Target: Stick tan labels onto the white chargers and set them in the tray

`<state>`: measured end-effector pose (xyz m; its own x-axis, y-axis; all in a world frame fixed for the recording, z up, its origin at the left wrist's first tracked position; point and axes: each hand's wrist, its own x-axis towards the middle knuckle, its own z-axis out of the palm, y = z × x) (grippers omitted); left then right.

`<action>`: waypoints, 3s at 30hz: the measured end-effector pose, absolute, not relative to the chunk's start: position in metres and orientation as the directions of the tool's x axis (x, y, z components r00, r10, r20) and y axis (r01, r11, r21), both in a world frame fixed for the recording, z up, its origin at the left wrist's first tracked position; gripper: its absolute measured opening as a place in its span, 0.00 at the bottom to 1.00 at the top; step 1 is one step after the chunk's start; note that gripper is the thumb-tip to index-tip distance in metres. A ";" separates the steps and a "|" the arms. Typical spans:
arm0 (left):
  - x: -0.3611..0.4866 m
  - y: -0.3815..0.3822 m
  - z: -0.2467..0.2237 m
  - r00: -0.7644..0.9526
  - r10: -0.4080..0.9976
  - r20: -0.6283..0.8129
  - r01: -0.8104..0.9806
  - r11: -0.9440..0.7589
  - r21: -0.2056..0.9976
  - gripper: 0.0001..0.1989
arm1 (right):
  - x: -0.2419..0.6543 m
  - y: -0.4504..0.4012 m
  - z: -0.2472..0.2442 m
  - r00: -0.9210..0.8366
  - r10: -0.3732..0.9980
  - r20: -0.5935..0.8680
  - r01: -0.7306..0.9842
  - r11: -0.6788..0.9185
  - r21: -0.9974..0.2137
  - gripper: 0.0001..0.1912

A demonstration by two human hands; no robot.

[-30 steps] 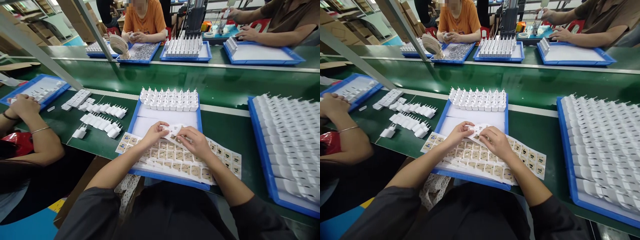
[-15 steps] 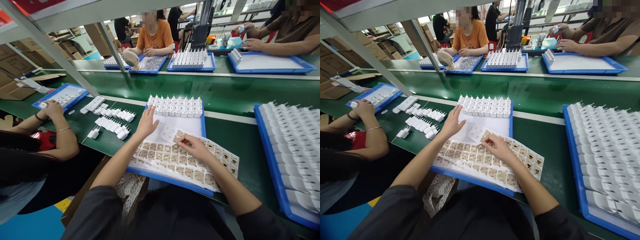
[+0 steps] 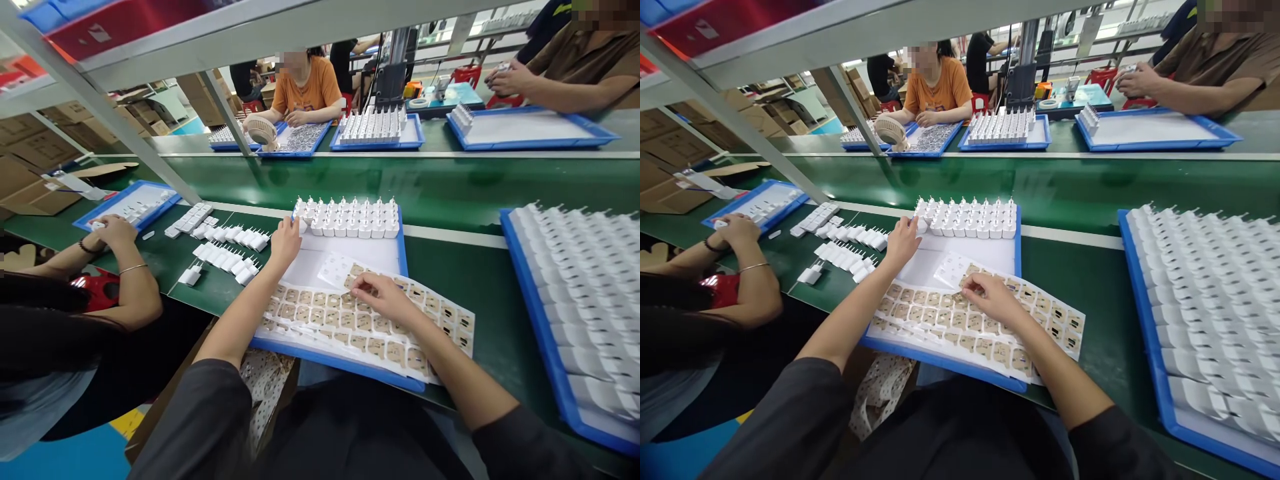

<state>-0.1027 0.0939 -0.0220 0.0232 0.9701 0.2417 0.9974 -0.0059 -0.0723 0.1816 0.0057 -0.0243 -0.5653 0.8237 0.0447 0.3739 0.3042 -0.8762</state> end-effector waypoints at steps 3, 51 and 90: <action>-0.103 0.093 -0.018 -0.031 0.968 0.249 0.997 0.049 -0.064 0.16 | 0.182 0.005 -0.024 -0.567 0.822 0.052 0.358 0.303 -0.883 0.09; -0.016 -0.009 -0.001 0.438 0.721 0.537 0.439 -0.693 0.572 0.19 | 0.186 -0.021 0.016 -0.132 0.977 0.169 0.017 0.173 -0.985 0.07; -0.016 -0.010 0.001 0.434 0.722 0.539 0.456 -0.692 0.560 0.20 | 0.183 -0.022 0.017 -0.122 0.983 0.139 -0.055 0.133 -0.990 0.03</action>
<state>-0.0157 -0.0100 0.0006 0.4338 0.7221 0.5389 0.4561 -0.6918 0.5598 0.1834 -0.0221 0.0171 -0.1221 0.9827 0.1392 -0.0554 0.1333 -0.9895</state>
